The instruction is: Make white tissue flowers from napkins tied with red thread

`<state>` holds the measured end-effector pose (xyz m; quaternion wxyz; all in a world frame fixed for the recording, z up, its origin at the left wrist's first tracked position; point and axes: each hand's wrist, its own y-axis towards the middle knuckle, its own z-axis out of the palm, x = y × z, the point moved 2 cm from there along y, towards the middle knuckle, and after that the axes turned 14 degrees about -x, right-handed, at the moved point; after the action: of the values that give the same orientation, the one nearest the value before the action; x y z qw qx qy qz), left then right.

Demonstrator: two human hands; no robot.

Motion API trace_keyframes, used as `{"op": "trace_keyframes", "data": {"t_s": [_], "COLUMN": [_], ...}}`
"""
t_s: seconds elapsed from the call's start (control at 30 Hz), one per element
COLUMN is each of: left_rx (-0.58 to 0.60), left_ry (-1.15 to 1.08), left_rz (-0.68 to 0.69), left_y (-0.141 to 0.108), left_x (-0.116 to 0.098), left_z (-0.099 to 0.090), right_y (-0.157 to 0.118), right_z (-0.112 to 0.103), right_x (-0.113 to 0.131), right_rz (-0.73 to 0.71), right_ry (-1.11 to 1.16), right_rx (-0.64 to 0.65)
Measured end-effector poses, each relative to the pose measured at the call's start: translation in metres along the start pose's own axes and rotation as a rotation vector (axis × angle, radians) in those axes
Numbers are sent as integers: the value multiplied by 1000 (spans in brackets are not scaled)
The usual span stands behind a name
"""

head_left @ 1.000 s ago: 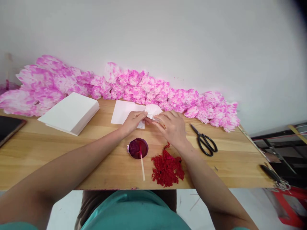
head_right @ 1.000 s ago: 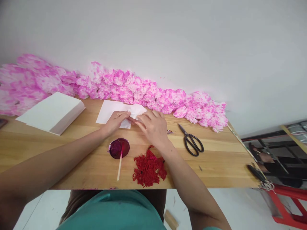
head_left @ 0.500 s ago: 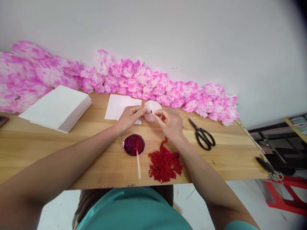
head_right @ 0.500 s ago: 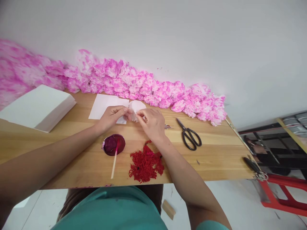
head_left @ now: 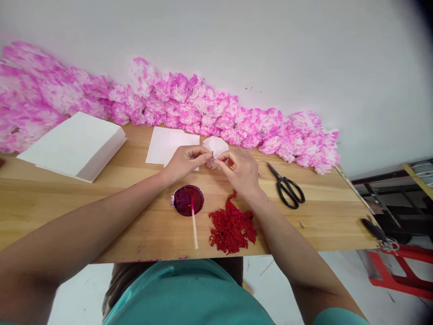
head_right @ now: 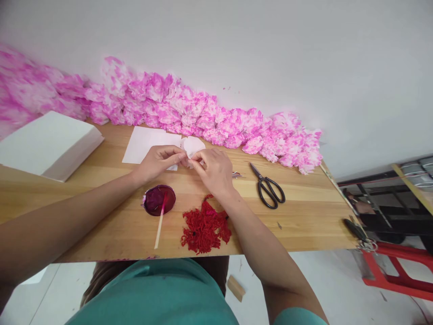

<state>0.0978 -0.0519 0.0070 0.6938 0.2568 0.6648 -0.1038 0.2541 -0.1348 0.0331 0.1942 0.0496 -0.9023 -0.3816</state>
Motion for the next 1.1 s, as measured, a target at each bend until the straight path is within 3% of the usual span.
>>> {"op": "trace_keyframes", "data": {"t_s": [0.53,1.1], "left_rx": [0,17], "left_ry": [26,-8], "left_rz": [-12,3], "left_y": [-1,-1], "left_x": [-3,-1], "left_z": [3,3], "right_y": [-3,-2], "right_z": [3,2], "right_x": [0,2], "right_rz": [-77,-26], "right_ry": [-16,-12], "right_rx": [46,13]}}
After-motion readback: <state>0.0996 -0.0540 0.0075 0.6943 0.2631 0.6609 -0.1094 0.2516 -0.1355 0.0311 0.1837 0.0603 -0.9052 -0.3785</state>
